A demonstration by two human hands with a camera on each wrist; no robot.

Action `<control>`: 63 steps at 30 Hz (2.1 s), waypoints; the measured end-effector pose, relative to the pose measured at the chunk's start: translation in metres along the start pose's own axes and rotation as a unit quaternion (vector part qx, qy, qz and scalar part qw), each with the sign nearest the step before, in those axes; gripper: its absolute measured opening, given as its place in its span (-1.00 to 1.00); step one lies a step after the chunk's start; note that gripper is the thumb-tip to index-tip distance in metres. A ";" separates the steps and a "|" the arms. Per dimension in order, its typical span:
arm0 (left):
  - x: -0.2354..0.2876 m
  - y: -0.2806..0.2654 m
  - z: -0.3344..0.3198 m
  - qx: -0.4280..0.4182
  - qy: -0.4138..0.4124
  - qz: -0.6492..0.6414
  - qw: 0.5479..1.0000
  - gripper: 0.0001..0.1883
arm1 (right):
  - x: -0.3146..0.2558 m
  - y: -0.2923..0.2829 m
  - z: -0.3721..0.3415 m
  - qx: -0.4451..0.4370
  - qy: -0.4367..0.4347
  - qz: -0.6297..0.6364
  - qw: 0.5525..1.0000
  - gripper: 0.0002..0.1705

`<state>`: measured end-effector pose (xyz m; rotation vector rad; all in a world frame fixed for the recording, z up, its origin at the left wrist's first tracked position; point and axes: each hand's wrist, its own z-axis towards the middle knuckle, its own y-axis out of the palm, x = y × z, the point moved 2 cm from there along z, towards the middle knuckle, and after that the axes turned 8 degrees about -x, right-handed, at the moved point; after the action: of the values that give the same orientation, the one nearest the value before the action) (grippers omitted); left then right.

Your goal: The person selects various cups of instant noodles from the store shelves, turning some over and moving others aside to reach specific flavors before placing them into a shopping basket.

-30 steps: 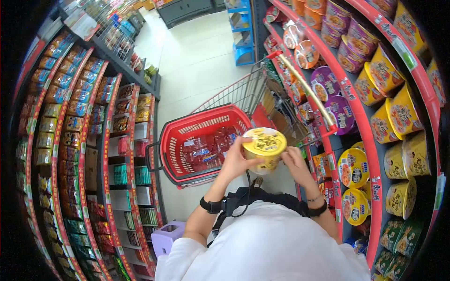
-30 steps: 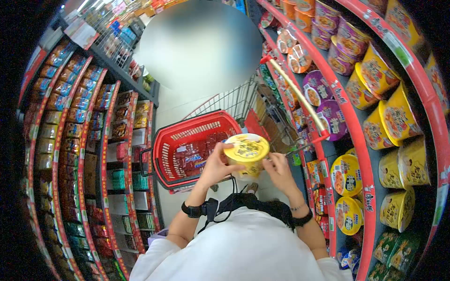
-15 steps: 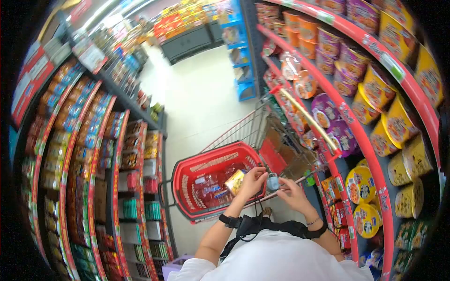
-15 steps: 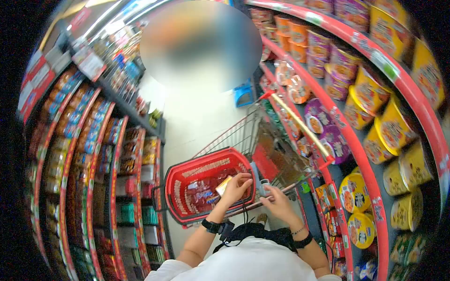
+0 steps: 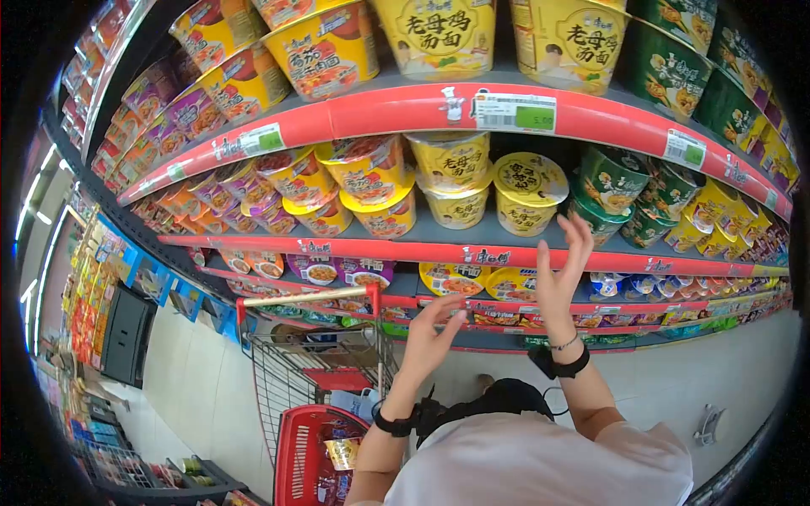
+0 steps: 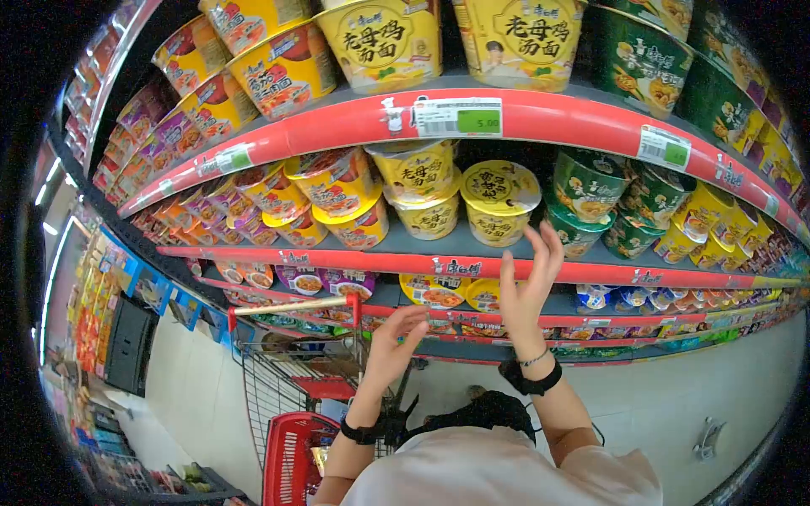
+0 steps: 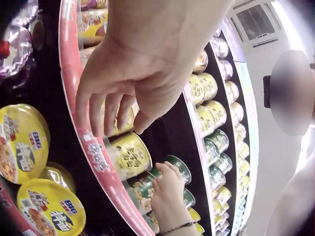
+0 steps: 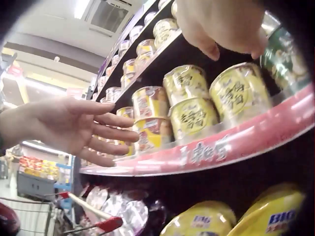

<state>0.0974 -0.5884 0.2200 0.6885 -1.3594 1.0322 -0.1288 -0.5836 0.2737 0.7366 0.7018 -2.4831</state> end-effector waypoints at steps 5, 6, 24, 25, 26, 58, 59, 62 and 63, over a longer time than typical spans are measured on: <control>0.020 0.029 0.032 -0.073 0.060 0.026 0.995 -0.69 | 0.017 0.013 0.032 -0.042 -0.022 -0.037 0.998 -0.48; 0.025 0.032 0.034 -0.084 0.069 0.027 0.994 -0.69 | 0.019 0.020 0.035 -0.049 -0.033 -0.049 0.997 -0.46; 0.050 0.014 0.086 0.095 0.259 0.256 0.927 -0.43 | 0.023 0.018 0.030 0.007 -0.043 0.013 0.999 -0.69; 0.049 0.018 0.095 0.110 0.266 0.277 0.917 -0.38 | 0.032 0.021 0.028 0.018 -0.060 -0.051 0.997 -0.72; 0.048 0.022 0.103 0.116 0.259 0.274 0.919 -0.31 | 0.041 0.021 0.027 0.015 -0.064 -0.058 0.996 -0.73; -0.027 -0.058 -0.217 0.455 -0.138 0.007 0.880 -0.08 | -0.116 0.129 -0.151 -0.655 0.007 0.399 0.641 -0.28; -0.031 -0.059 -0.241 0.487 -0.112 0.014 0.866 -0.08 | -0.129 0.135 -0.170 -0.695 -0.024 0.391 0.602 -0.29; -0.018 -0.065 -0.308 0.542 -0.198 0.069 0.814 -0.06 | -0.173 0.141 -0.227 -0.790 -0.135 0.372 0.468 -0.30; -0.014 -0.067 -0.330 0.532 -0.278 0.192 0.777 -0.03 | -0.181 0.142 -0.251 -0.804 -0.160 0.365 0.442 -0.28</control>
<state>0.3056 -0.3273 0.1735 1.7065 -1.3428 2.0922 0.1768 -0.4975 0.1516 -0.2582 1.5753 -0.3447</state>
